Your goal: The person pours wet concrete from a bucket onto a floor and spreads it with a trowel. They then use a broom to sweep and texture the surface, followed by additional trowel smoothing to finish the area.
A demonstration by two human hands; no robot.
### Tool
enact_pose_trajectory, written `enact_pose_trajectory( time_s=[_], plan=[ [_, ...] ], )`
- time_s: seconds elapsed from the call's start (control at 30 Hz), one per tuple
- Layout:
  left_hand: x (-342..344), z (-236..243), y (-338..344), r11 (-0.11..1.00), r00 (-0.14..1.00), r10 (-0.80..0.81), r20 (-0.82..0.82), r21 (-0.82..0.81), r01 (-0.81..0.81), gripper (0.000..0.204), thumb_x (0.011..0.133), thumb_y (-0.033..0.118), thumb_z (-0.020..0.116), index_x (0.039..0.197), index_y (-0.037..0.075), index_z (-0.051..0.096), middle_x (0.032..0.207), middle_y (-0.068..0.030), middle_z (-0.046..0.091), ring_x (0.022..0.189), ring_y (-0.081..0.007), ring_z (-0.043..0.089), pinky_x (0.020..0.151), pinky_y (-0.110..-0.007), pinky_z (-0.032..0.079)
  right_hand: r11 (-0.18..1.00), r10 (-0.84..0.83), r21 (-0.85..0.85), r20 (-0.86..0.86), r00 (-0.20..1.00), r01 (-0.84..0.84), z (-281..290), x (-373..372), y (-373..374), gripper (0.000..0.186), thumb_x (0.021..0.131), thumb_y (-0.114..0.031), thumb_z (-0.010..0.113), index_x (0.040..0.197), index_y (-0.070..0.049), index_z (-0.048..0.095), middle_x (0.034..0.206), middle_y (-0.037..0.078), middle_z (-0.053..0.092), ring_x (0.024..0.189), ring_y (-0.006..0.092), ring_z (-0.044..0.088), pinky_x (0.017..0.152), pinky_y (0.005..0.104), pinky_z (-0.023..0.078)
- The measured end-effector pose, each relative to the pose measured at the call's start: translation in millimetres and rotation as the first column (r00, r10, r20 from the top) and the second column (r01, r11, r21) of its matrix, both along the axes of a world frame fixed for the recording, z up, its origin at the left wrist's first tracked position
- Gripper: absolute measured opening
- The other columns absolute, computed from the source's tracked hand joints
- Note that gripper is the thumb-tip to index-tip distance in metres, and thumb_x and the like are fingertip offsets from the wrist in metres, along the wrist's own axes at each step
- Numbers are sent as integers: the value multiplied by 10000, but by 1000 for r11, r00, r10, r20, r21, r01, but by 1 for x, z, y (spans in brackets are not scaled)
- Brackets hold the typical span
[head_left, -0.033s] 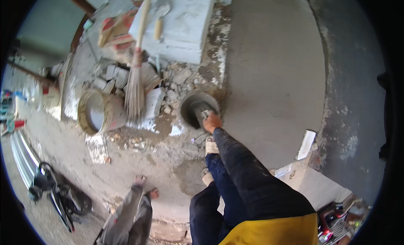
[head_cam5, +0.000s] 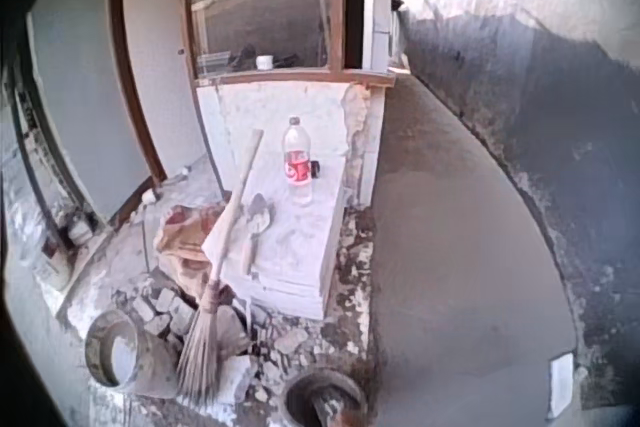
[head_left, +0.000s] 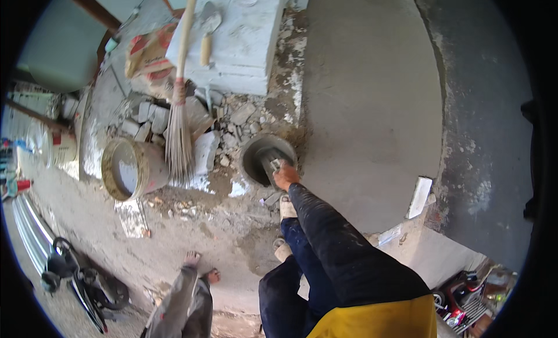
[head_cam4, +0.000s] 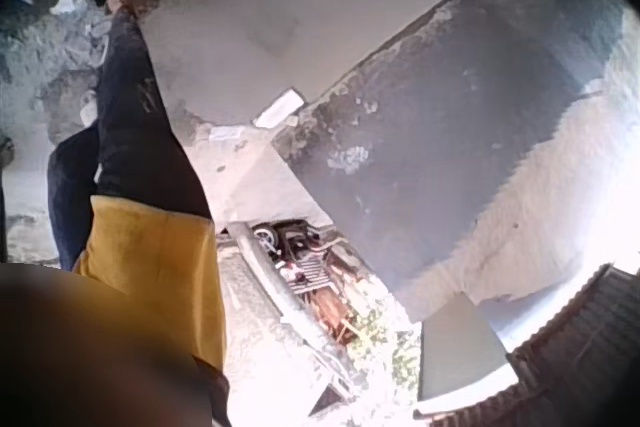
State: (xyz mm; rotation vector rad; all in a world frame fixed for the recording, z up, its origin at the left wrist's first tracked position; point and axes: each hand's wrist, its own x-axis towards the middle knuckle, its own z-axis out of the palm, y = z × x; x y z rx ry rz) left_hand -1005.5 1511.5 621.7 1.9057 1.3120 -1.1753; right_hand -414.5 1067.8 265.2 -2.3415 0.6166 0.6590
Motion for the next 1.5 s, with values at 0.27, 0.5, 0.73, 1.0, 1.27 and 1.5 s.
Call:
enact_pose_trajectory(
  time_s=[0.27, 0.5, 0.73, 1.0, 1.27, 1.5],
  plan=[
    [440, -181, 30, 848, 503, -505, 701, 294, 442, 804, 959, 358, 682, 1596, 4, 344, 1642, -300, 307, 1533, -532, 183, 1257, -590, 150, 993, -110, 64, 161, 981, 101, 16, -28, -32, 732, 935, -393, 682, 1500, 10, 449, 1407, 263, 598, 1298, 433, 566, 1114, 479, 448],
    [871, -269, -34, 684, 286, -727, 625, 616, 391, 1325, 699, 515, 903, 1672, 82, 115, 1704, -230, 192, 1554, -495, 156, 1234, -620, 193, 830, -557, -56, -122, 822, 554, 152, -227, -113, 681, 915, -438, 700, 1418, -6, 540, 1185, 256, 720, 1141, 400, 680, 978, 454, 528],
    [1022, -337, -70, 774, 433, -363, 825, 8, 634, 877, 764, 433, 900, 1405, -36, 528, 1227, -171, 701, 1084, -290, 672, 944, -411, 519, 615, -788, -550, -453, 417, 565, 301, -443, -62, 709, 809, -499, 758, 1284, 16, 648, 1260, 290, 683, 1216, 422, 642, 1048, 456, 509],
    [1010, -301, -74, 759, 386, -512, 768, 195, 621, 504, 773, 330, 853, 1102, -22, 705, 972, -121, 752, 883, -236, 710, 832, -377, 550, 688, -720, -473, -538, 438, 551, 332, -484, -23, 676, 825, -458, 753, 1296, 14, 638, 1214, 278, 704, 1192, 421, 655, 1002, 461, 524],
    [926, -127, -61, 860, 389, -233, 891, 2, 511, 639, 723, 392, 901, 1204, 32, 685, 1104, -105, 753, 957, -220, 711, 923, -374, 541, 775, -621, -190, -406, 670, 603, 284, -424, -130, 576, 912, -272, 715, 1381, 30, 571, 1099, 232, 723, 1036, 333, 680, 944, 416, 516],
    [755, 73, -149, 866, 83, -172, 982, 110, 488, 507, 788, 288, 887, 1164, 35, 662, 1040, -76, 740, 917, -178, 697, 870, -354, 559, 903, -403, 271, 266, 876, 333, 368, -267, -161, 644, 972, -176, 696, 1533, 2, 434, 1488, 218, 543, 1301, 321, 578, 1010, 437, 492]
  ],
)
